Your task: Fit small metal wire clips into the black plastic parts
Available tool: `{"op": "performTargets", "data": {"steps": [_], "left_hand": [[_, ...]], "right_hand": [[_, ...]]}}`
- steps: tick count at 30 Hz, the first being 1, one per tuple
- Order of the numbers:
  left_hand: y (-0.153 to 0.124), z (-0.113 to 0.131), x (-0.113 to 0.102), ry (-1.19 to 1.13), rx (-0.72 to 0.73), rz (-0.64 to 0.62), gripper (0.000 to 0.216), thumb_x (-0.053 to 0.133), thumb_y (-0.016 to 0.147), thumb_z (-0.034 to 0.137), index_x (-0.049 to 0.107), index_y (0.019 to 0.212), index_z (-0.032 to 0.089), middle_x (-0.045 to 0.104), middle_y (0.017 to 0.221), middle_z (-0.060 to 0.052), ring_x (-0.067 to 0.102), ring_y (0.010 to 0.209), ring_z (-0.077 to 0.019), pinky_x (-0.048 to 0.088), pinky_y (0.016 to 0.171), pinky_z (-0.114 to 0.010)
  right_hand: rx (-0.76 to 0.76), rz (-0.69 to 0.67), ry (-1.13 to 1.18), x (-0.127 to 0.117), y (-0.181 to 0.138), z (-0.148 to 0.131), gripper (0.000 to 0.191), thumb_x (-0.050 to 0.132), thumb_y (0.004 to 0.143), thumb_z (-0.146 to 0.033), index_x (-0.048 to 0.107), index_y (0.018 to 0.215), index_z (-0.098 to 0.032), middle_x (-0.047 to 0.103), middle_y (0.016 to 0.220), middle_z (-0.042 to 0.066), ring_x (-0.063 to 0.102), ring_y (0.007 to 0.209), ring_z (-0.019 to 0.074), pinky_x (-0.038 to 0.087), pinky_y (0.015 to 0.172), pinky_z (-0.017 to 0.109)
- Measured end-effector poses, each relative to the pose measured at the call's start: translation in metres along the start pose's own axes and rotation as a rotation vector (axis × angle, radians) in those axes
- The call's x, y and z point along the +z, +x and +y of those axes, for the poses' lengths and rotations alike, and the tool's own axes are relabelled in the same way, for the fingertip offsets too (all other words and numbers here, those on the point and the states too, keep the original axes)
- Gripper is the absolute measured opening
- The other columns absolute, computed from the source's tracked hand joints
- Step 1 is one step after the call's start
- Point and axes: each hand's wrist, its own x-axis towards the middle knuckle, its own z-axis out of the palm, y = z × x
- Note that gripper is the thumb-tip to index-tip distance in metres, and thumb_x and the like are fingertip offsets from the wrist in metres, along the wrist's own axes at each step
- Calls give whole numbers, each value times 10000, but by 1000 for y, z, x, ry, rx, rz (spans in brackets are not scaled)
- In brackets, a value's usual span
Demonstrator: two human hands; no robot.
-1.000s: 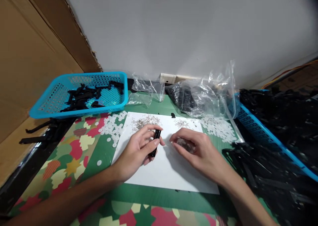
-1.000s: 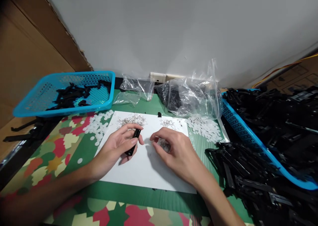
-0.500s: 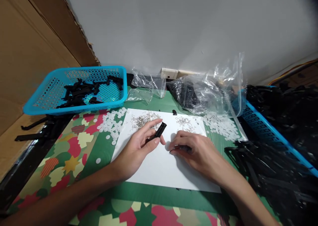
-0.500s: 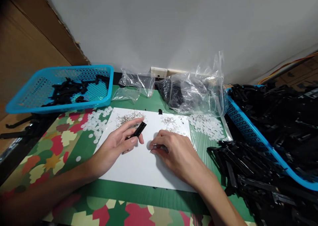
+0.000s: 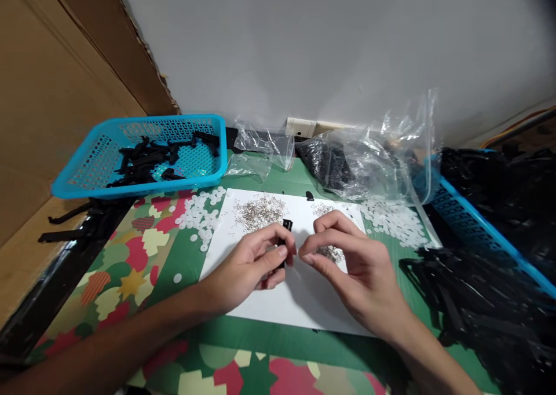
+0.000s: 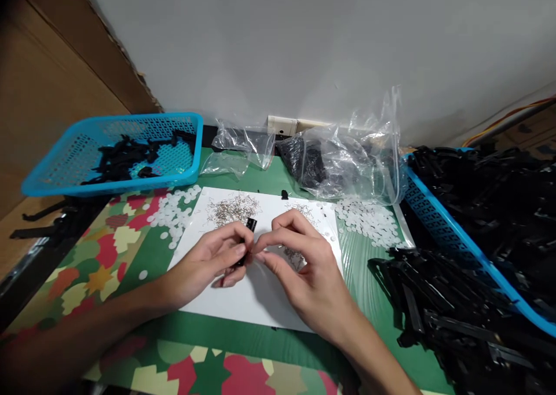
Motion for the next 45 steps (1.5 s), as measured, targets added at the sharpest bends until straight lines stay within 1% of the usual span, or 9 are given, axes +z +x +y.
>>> {"op": "performTargets", "data": {"steps": [3,8,13,19,22,26,33,39,45], "left_hand": [[-1,0,2,-7,-44,-45,283,618,1059,463,599,1047,182,535,893,0,449,573,-43,227,522,-227],[-2,0,5,-31,22,-55,287,628,1055,437,573,991,162,515,860,13,368,571,-38,229,556,-244],[-1,-2,3,-39,28,-54,284,613,1062,428,583,1009,151,501,854,17,356,567,-36,212,548,-243],[-1,-3,1,-93,7,-17,269,614,1062,409,557,961,167,509,828,24,349,528,-26,192,524,-233],[-2,-4,0,-75,14,12,282,647,1042,418,557,945,169,484,796,36,335,523,-29,202,518,-229],[-1,-7,0,-33,28,18,317,676,1021,450,559,936,168,444,740,54,316,536,-43,226,532,-225],[-2,-2,2,-34,-21,38,276,621,1053,385,563,911,156,512,785,31,379,534,-28,219,534,-220],[-2,-2,1,-49,-29,49,268,598,1059,386,574,924,155,528,816,16,389,545,-31,218,534,-220],[-4,-4,2,-37,-18,17,179,584,1069,363,611,1093,188,536,868,13,385,563,-33,231,540,-224]], "right_hand": [[8,30,16,5,-1,2,90,733,985,-254,811,968,-294,622,949,54,612,931,222,524,819,359],[19,25,47,11,-1,2,131,735,982,-218,827,1009,-307,660,944,44,637,926,205,532,798,340],[-70,38,-8,16,-2,3,218,689,991,-166,836,1086,-296,685,922,45,671,852,189,553,720,332],[-116,28,-67,16,-3,-1,298,653,1005,-137,791,1212,-302,722,1011,59,685,922,206,571,748,351],[-124,18,-76,14,-2,-2,279,652,1006,-125,768,1201,-289,733,1050,59,693,941,201,577,780,351],[-233,-25,-133,13,0,1,213,646,1004,-100,752,1126,-239,726,979,61,680,890,193,570,777,354],[-277,-13,-126,10,2,0,187,653,968,-36,729,1043,-189,710,945,57,668,870,166,552,761,310],[-173,15,9,12,1,-1,174,682,950,-47,727,991,-210,723,924,28,670,841,154,537,740,301],[-19,78,70,17,-2,0,103,737,947,-131,757,939,-231,723,872,14,651,775,158,489,669,311]]}}
